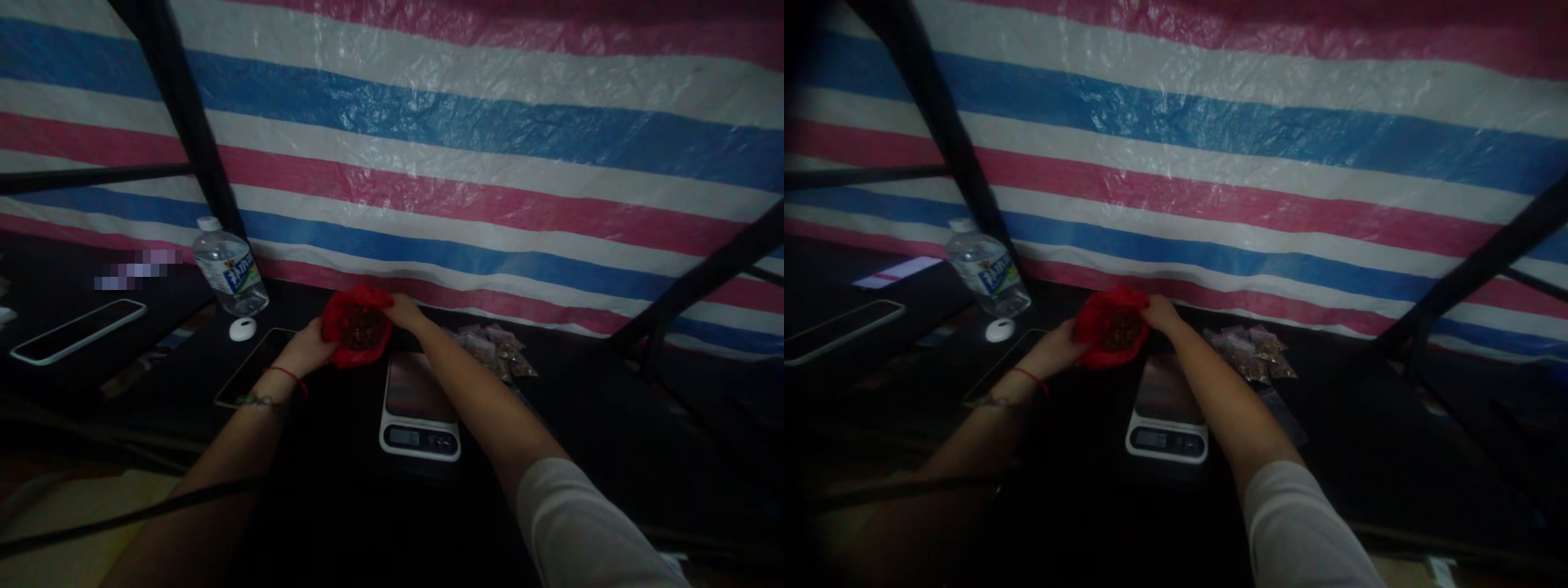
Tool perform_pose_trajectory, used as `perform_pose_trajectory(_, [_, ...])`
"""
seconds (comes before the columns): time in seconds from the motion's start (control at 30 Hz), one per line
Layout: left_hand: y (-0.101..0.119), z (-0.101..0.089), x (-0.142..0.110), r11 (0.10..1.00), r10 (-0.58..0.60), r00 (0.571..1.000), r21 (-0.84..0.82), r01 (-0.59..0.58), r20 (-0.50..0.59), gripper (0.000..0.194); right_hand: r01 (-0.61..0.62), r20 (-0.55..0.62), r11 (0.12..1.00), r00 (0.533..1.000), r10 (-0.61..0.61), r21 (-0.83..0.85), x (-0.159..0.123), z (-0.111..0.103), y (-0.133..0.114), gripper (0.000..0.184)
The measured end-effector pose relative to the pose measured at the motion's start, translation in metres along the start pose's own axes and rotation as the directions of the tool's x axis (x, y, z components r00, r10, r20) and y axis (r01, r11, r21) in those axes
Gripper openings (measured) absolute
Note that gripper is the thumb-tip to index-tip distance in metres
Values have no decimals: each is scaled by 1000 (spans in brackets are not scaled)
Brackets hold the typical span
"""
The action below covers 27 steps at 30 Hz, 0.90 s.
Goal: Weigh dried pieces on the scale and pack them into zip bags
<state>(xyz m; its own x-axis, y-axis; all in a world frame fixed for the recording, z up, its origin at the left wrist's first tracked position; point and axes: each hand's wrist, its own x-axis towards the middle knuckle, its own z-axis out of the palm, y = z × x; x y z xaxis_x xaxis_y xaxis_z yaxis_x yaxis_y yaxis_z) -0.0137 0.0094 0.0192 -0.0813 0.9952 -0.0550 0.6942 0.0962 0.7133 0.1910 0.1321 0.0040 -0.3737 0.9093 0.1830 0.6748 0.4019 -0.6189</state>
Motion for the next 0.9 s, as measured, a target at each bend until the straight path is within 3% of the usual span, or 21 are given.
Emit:
perform_pose_trajectory(0.13, [16,-7,-2,995,100,985,13,-99,-143,67,17,-157,1000,987,-14,22,-7,-15,-10,28])
perform_pose_trajectory(0.2, [20,-5,-5,987,158,968,58,-150,-195,64,62,-165,996,985,-52,60,-14,-18,-14,28])
perform_pose_trajectory(0.33, [19,9,-12,957,272,910,186,-222,-313,55,79,-186,988,981,-55,129,-20,-13,-13,28])
perform_pose_trajectory(0.4, [14,17,-16,941,315,894,229,-249,-320,54,69,-226,987,973,-36,142,-19,-8,-8,30])
perform_pose_trajectory(0.53, [3,22,-23,935,205,971,319,-157,-122,62,59,-43,986,998,-53,154,-21,-6,4,21])
perform_pose_trajectory(0.6, [1,16,-25,926,154,982,364,-104,-113,62,60,31,984,997,-66,170,-28,-14,10,26])
perform_pose_trajectory(0.67, [4,6,-25,911,219,959,391,-134,-180,54,83,13,980,996,-87,180,-40,-27,17,36])
perform_pose_trajectory(0.73, [13,-2,-19,874,360,914,408,-262,-184,39,98,-95,986,992,-86,132,-54,-40,25,38])
perform_pose_trajectory(0.83, [31,1,0,765,523,852,433,-476,12,28,28,-230,997,972,-43,-68,-77,-50,42,39])
perform_pose_trajectory(0.9, [42,13,17,700,525,828,452,-553,199,29,-15,-249,983,968,-32,-184,-90,-46,55,42])
